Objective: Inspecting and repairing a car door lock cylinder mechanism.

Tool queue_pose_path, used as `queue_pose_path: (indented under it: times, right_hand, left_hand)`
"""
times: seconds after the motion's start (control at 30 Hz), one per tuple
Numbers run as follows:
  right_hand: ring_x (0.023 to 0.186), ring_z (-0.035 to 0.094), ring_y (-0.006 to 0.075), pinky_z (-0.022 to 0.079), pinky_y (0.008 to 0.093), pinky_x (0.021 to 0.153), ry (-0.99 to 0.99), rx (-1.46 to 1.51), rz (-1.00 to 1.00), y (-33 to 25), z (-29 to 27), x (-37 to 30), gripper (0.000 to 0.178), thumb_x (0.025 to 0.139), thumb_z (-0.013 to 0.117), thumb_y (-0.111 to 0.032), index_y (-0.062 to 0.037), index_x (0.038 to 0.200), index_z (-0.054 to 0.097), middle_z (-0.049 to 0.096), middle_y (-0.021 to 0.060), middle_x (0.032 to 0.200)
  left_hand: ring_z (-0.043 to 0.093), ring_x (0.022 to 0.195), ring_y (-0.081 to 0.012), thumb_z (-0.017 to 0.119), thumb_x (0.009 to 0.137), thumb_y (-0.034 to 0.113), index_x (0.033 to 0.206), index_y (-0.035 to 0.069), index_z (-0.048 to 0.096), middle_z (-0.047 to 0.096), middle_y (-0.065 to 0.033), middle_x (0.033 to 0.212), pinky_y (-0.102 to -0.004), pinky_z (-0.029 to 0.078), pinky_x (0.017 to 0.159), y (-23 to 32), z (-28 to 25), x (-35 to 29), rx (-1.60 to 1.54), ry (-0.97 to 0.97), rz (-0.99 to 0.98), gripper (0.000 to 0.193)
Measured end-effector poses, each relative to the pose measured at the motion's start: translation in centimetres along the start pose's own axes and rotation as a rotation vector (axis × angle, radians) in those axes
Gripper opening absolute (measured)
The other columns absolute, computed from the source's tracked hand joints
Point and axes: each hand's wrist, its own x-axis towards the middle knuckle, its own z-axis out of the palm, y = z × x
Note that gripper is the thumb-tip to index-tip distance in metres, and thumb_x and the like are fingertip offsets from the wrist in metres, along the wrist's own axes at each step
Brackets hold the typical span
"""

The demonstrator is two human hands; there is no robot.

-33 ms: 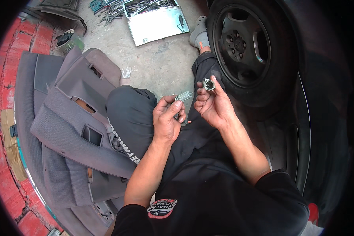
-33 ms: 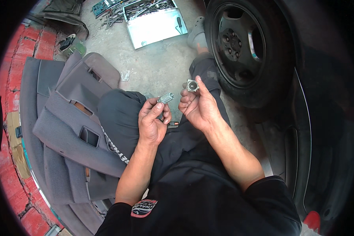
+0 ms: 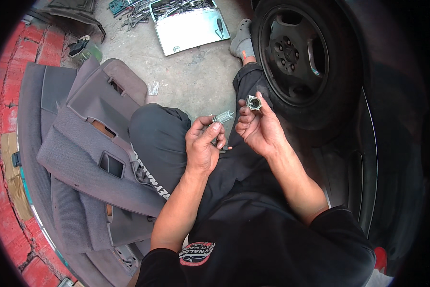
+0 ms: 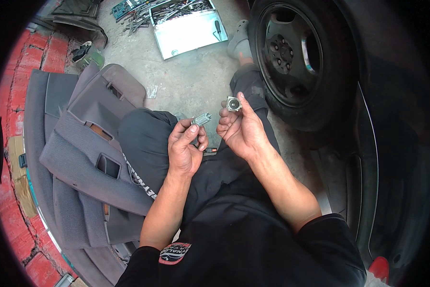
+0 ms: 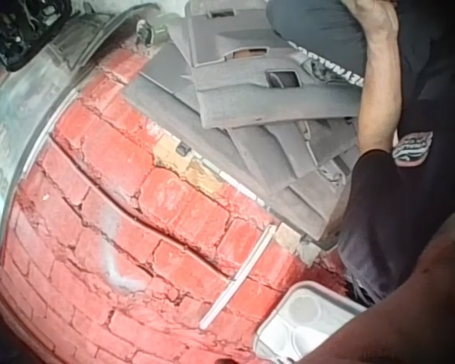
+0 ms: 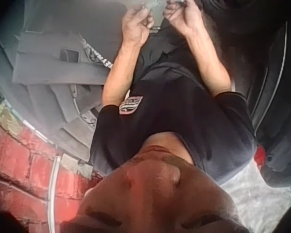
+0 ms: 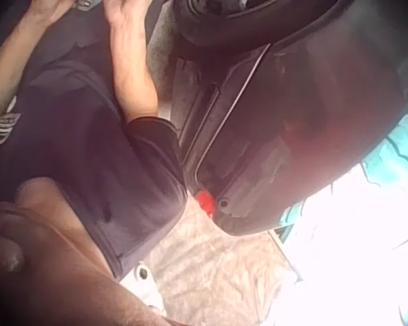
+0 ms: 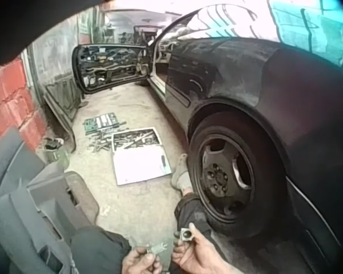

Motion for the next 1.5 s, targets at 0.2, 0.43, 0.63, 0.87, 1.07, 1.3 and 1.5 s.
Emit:
queue_pose_path:
  times: [0.2, 0.43, 0.63, 0.87, 1.07, 1.3, 1.5]
  right_hand:
    - [0.068, 0.059, 0.013, 0.046, 0.029, 0.065, -0.042, -0.025, 0.018, 0.1, 0.0, 0.0, 0.042, 0.109, 0.057, -0.046, -0.0051, 0.105, 0.065, 0.067, 0.0044, 0.078]
    - [0.068, 0.058, 0.0128, 0.046, 0.0292, 0.065, -0.051, -0.052, 0.022, 0.5, 0.3, -0.3, 0.042, 0.111, 0.054, -0.045, -0.0045, 0.108, 0.064, 0.067, 0.0044, 0.078]
    - [0.066, 0.056, 0.0132, 0.047, 0.03, 0.065, -0.002, -0.065, 0.029, 0.9, 0.8, -0.5, 0.043, 0.111, 0.052, -0.045, -0.0038, 0.11, 0.064, 0.066, 0.0043, 0.078]
    - [0.066, 0.056, 0.014, 0.047, 0.0301, 0.065, -0.06, -0.047, 0.03, 1.1, 0.6, -0.7, 0.043, 0.112, 0.051, -0.046, -0.0046, 0.111, 0.063, 0.065, 0.0045, 0.077]
    - [0.067, 0.055, 0.0156, 0.049, 0.0333, 0.066, -0.129, -0.098, -0.001, 1.5, 1.3, -1.6, 0.042, 0.112, 0.05, -0.047, -0.0072, 0.11, 0.063, 0.065, 0.0055, 0.077]
    - [0.068, 0.055, 0.0162, 0.051, 0.0358, 0.068, -0.112, -0.149, -0.063, 1.8, 1.8, -2.4, 0.041, 0.112, 0.049, -0.048, -0.0094, 0.109, 0.062, 0.066, 0.0066, 0.079]
    - [0.068, 0.056, 0.0163, 0.051, 0.0367, 0.069, -0.094, -0.176, -0.101, 2.1, 2.0, -2.7, 0.04, 0.112, 0.048, -0.047, -0.0098, 0.106, 0.061, 0.066, 0.0076, 0.08]
  left_hand:
    - [0.059, 0.079, -0.0179, 0.074, 0.098, 0.011, 0.112, 0.002, 0.065, 0.068, -0.0115, 0.092, -0.0307, 0.046, 0.063, -0.1, 0.1, 0.0, 0.003, -0.002, 0.005, 0.019]
    - [0.058, 0.081, -0.0181, 0.075, 0.097, 0.017, 0.115, -0.001, 0.066, 0.068, -0.0118, 0.096, -0.0305, 0.046, 0.064, 0.2, 0.1, -0.2, -0.008, -0.03, -0.048, 0.027]
    - [0.059, 0.081, -0.0181, 0.074, 0.096, 0.014, 0.117, 0.0, 0.066, 0.068, -0.0112, 0.096, -0.0306, 0.046, 0.064, -0.3, -0.4, -0.2, 0.002, -0.061, -0.053, 0.027]
    - [0.061, 0.082, -0.0178, 0.072, 0.093, 0.01, 0.119, 0.0, 0.066, 0.068, -0.0097, 0.096, -0.0308, 0.047, 0.064, -0.1, -0.2, -0.3, -0.014, -0.083, -0.057, 0.028]
    - [0.062, 0.083, -0.0171, 0.068, 0.091, 0.009, 0.122, -0.003, 0.065, 0.07, -0.0092, 0.098, -0.0322, 0.048, 0.067, 0.1, -0.4, -0.3, -0.065, -0.174, -0.078, 0.034]
    - [0.063, 0.082, -0.0163, 0.066, 0.092, 0.008, 0.127, -0.004, 0.065, 0.071, -0.0096, 0.101, -0.0308, 0.048, 0.068, 0.1, -0.6, -0.3, -0.083, -0.21, -0.089, 0.037]
    - [0.063, 0.082, -0.0158, 0.065, 0.093, 0.007, 0.127, -0.004, 0.065, 0.072, -0.0104, 0.103, -0.0299, 0.048, 0.068, 0.0, -0.6, -0.3, -0.091, -0.231, -0.091, 0.036]
